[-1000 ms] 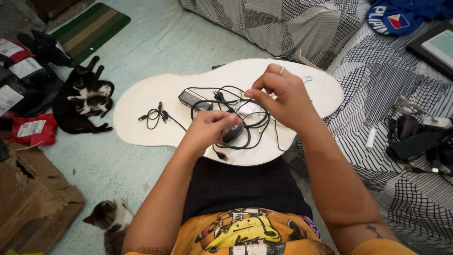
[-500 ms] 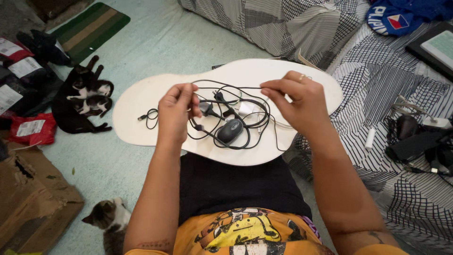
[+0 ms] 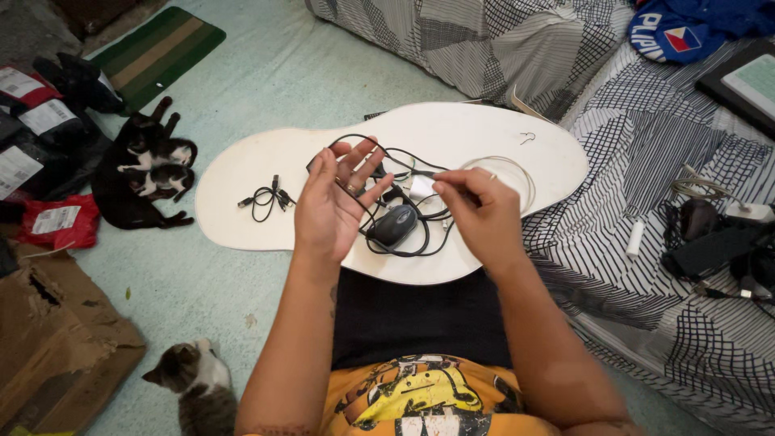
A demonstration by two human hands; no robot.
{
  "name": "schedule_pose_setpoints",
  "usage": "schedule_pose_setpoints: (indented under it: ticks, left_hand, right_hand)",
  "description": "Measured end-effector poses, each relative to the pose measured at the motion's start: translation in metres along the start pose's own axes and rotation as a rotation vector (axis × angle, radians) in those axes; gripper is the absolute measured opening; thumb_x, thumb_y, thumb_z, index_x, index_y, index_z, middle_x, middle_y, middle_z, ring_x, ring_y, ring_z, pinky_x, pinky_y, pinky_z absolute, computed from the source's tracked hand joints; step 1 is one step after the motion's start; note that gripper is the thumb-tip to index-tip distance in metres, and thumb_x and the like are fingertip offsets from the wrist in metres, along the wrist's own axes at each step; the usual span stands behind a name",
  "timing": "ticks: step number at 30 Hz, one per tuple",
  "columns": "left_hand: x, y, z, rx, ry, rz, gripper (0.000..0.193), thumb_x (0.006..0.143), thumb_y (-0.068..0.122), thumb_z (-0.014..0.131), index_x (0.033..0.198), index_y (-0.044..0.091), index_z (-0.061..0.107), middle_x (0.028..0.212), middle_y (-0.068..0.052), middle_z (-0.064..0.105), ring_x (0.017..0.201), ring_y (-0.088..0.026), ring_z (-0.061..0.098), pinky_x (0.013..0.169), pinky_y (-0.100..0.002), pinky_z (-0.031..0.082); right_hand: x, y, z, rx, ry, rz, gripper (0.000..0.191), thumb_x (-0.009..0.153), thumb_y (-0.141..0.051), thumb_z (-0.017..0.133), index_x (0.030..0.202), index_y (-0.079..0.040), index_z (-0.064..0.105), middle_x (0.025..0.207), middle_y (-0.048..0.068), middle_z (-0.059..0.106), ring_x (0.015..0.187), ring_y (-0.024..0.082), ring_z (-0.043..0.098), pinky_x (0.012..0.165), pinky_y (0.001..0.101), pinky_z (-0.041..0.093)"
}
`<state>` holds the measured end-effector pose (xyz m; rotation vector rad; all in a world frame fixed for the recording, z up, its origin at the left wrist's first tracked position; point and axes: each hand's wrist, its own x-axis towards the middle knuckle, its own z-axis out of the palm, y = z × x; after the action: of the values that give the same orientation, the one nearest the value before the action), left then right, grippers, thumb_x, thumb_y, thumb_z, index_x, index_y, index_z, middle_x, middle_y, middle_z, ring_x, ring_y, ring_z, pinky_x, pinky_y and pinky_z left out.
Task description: The person sits on the floor with a white board on their lap and untangles a pile of cables, power adapters, and a computer mouse. They lift and separate individual cords, coil a long black cable around an adapter, and continue separating and arranging the remaining cords on the board.
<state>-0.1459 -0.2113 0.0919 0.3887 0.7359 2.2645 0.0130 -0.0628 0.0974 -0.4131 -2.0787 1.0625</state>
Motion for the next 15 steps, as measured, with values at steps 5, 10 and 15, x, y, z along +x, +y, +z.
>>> schedule_pose_setpoints:
  ticks: [5,10,15]
  left_hand:
    - [-0.010,-0.011,-0.005,-0.042,-0.077,0.002,0.040,0.111,0.038,0.040,0.131,0.008,0.057,0.145,-0.012,0.059,0.137,-0.026,0.051,0.114,-0.048,0.042]
    - [-0.019,-0.022,-0.007,0.029,-0.110,0.030,0.037,0.111,0.031,0.044,0.136,0.006,0.057,0.152,-0.007,0.055,0.143,-0.021,0.046,0.118,-0.045,0.037]
    - [-0.025,-0.029,-0.005,0.161,-0.071,-0.005,0.043,0.108,0.024,0.049,0.147,0.006,0.052,0.146,-0.005,0.056,0.142,-0.019,0.046,0.117,-0.042,0.036]
  right_hand:
    - [-0.017,0.008,0.019,0.154,-0.038,0.193,0.018,0.094,-0.009,0.075,0.110,-0.002,0.076,0.086,-0.001,0.071,0.075,0.003,0.061,0.065,0.0185,0.049]
    - [-0.024,0.016,0.029,0.286,-0.097,0.307,0.020,0.094,-0.010,0.074,0.113,-0.002,0.074,0.081,-0.004,0.069,0.072,0.001,0.058,0.063,0.0172,0.047]
    - [-0.023,0.024,0.028,0.400,-0.108,0.315,0.024,0.096,-0.009,0.073,0.118,0.000,0.072,0.076,-0.006,0.060,0.068,0.001,0.050,0.059,0.0175,0.040]
